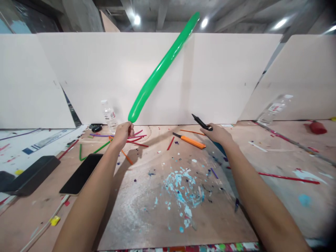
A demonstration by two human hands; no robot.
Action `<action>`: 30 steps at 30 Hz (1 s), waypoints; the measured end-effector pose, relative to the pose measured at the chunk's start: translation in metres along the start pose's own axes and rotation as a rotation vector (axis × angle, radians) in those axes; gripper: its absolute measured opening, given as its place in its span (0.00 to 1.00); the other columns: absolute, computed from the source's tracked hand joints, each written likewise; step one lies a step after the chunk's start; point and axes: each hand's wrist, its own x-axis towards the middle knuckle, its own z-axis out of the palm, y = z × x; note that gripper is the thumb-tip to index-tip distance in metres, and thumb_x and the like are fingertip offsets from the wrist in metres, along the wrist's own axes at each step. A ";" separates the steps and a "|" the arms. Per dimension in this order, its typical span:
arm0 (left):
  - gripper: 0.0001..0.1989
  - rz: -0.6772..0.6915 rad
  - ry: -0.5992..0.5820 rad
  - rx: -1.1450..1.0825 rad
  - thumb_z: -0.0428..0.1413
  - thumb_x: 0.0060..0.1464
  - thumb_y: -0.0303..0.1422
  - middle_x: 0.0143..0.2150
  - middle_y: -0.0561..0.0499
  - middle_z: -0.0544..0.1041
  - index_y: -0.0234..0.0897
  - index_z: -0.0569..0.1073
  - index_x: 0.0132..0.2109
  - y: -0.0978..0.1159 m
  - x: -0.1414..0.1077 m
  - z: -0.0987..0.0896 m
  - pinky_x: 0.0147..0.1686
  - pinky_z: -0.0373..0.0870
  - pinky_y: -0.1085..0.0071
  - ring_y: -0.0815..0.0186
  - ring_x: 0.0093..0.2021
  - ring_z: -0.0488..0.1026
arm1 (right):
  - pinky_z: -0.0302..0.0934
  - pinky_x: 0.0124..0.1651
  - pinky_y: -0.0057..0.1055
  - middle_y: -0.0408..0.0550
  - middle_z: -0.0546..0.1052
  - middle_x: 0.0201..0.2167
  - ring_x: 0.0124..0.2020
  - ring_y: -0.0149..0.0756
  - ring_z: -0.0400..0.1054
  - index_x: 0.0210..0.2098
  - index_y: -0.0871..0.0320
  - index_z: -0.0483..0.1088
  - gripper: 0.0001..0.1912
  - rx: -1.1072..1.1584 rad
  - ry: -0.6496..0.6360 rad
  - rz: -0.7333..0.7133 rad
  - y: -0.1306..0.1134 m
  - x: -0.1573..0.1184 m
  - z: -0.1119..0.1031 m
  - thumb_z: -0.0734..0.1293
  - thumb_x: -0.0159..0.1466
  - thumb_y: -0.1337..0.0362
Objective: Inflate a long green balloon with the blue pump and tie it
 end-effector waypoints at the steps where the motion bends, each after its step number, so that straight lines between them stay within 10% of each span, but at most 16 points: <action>1: 0.12 0.003 -0.027 0.009 0.48 0.51 0.31 0.11 0.56 0.60 0.37 0.64 0.20 -0.002 -0.001 0.002 0.18 0.57 0.77 0.72 0.15 0.58 | 0.62 0.44 0.42 0.61 0.77 0.46 0.46 0.54 0.71 0.51 0.57 0.70 0.30 -0.042 -0.037 0.031 0.015 0.006 0.006 0.62 0.58 0.41; 4: 0.16 0.008 -0.122 0.032 0.48 0.53 0.32 0.11 0.56 0.57 0.37 0.62 0.18 -0.007 -0.006 0.008 0.21 0.59 0.76 0.72 0.15 0.55 | 0.62 0.47 0.44 0.64 0.76 0.47 0.49 0.56 0.70 0.50 0.59 0.71 0.30 -0.073 -0.157 0.053 0.039 0.010 0.023 0.66 0.56 0.44; 7: 0.18 -0.007 -0.265 0.062 0.48 0.54 0.32 0.12 0.56 0.56 0.37 0.60 0.17 -0.011 -0.012 0.014 0.24 0.63 0.75 0.72 0.16 0.56 | 0.57 0.55 0.50 0.70 0.68 0.57 0.59 0.60 0.62 0.58 0.62 0.65 0.39 -0.010 -0.063 0.026 0.014 -0.003 0.031 0.70 0.54 0.46; 9: 0.19 -0.040 -0.366 0.094 0.48 0.54 0.30 0.11 0.55 0.57 0.37 0.61 0.16 -0.014 -0.015 0.018 0.25 0.63 0.74 0.71 0.16 0.58 | 0.57 0.58 0.46 0.69 0.63 0.61 0.62 0.55 0.58 0.63 0.62 0.57 0.46 0.393 0.048 -0.094 -0.029 -0.017 0.032 0.71 0.52 0.46; 13: 0.19 -0.145 -0.506 0.154 0.52 0.52 0.26 0.11 0.53 0.61 0.36 0.64 0.14 -0.023 -0.017 0.016 0.19 0.57 0.74 0.71 0.14 0.60 | 0.67 0.50 0.37 0.51 0.73 0.52 0.51 0.39 0.71 0.55 0.51 0.61 0.31 1.461 -0.158 -0.297 -0.121 -0.032 0.026 0.66 0.57 0.44; 17: 0.20 -0.210 -0.494 0.105 0.50 0.54 0.28 0.11 0.54 0.59 0.37 0.62 0.15 -0.029 -0.012 -0.003 0.21 0.59 0.75 0.71 0.15 0.59 | 0.70 0.46 0.31 0.44 0.77 0.36 0.41 0.33 0.74 0.38 0.54 0.64 0.16 1.933 -0.035 -0.151 -0.143 -0.017 0.017 0.68 0.58 0.51; 22: 0.21 -0.268 -0.453 -0.055 0.47 0.56 0.33 0.10 0.58 0.50 0.39 0.55 0.16 -0.032 -0.003 -0.025 0.21 0.60 0.75 0.73 0.13 0.49 | 0.73 0.41 0.33 0.43 0.78 0.31 0.38 0.33 0.75 0.34 0.56 0.66 0.10 1.832 -0.008 0.070 -0.118 -0.002 0.040 0.68 0.60 0.57; 30: 0.19 -0.318 -0.438 -0.133 0.48 0.55 0.34 0.10 0.60 0.47 0.40 0.56 0.17 -0.032 -0.004 -0.031 0.23 0.64 0.74 0.72 0.13 0.50 | 0.72 0.42 0.31 0.49 0.80 0.35 0.36 0.34 0.75 0.31 0.59 0.71 0.09 1.575 0.122 0.038 -0.116 -0.013 0.065 0.66 0.63 0.60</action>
